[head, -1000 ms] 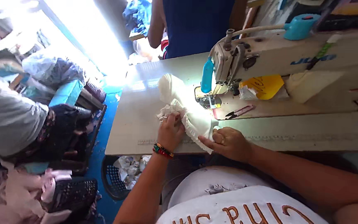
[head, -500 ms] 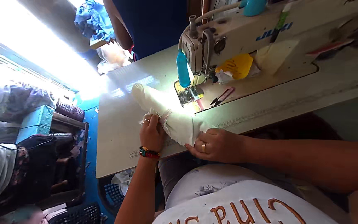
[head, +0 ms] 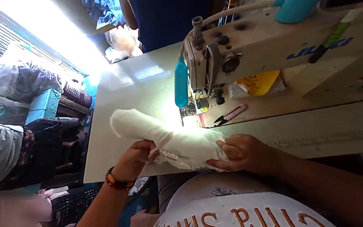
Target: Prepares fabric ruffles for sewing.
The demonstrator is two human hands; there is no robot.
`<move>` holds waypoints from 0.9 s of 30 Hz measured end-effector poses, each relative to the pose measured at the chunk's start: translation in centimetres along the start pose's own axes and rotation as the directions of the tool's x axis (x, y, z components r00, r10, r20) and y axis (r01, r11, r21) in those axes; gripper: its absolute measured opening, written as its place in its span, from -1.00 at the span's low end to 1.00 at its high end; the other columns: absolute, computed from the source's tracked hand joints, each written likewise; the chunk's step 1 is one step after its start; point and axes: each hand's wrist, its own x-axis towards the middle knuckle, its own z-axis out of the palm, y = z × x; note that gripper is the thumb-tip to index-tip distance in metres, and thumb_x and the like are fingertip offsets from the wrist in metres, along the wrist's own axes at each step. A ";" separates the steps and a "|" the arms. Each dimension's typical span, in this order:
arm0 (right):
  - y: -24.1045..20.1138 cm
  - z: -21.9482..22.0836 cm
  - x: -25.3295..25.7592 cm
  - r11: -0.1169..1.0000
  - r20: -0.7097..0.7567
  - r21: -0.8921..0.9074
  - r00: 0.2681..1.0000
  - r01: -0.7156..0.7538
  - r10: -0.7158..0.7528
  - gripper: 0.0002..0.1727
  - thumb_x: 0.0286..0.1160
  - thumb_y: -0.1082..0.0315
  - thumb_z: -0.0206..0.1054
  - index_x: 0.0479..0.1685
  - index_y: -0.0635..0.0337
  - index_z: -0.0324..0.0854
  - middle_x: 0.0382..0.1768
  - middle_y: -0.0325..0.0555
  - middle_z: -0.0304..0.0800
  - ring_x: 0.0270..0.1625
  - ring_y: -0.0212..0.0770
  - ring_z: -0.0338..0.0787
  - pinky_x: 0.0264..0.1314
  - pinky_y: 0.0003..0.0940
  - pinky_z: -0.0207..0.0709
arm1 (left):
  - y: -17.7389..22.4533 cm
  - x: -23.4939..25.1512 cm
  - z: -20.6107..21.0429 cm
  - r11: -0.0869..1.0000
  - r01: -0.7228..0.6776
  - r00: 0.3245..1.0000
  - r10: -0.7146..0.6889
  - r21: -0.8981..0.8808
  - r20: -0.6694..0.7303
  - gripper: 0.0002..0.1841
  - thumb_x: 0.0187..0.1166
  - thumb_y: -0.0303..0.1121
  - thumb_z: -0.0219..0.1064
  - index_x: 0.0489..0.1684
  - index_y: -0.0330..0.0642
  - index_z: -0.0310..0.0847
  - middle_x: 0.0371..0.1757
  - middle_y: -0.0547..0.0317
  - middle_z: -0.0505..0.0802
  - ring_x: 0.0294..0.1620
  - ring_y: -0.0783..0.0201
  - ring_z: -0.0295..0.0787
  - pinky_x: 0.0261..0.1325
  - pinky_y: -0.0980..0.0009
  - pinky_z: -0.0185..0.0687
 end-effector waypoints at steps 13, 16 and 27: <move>3.1 -0.1 -1.5 0.593 0.010 0.647 0.783 -0.480 0.622 -0.57 0.44 0.28 0.42 0.29 0.22 0.67 0.13 -0.19 0.77 0.27 -0.58 0.66 0.44 -0.58 0.53 | -5.7 -1.2 4.1 0.736 0.023 0.712 0.463 0.677 -0.527 -0.72 0.63 -0.35 0.30 0.07 -0.43 0.55 -0.13 0.26 0.80 -0.14 0.55 0.75 0.01 0.50 0.73; 2.4 -0.2 -1.8 0.509 0.051 0.753 0.809 -0.416 0.586 -0.55 0.44 0.34 0.45 0.36 0.06 0.62 0.29 -0.46 0.74 0.38 -0.63 0.64 0.51 -0.57 0.52 | -6.9 -0.1 6.8 0.743 -0.073 0.715 0.505 0.666 -0.484 -0.82 0.65 -0.43 0.28 -0.08 -0.43 0.66 -0.18 0.22 0.82 -0.18 0.58 0.75 -0.02 0.58 0.72; -2.0 -5.4 0.9 0.766 0.251 0.390 0.859 -0.512 0.447 -0.32 0.71 -0.30 0.01 0.15 0.07 0.80 -0.03 -0.11 0.82 -0.02 -0.32 0.77 0.03 -0.32 0.69 | -6.6 -0.5 5.9 0.713 -0.086 0.625 0.582 0.696 -0.520 -0.70 0.43 -0.35 0.53 -0.01 -0.33 0.65 0.06 0.08 0.74 0.06 0.36 0.77 0.17 0.37 0.77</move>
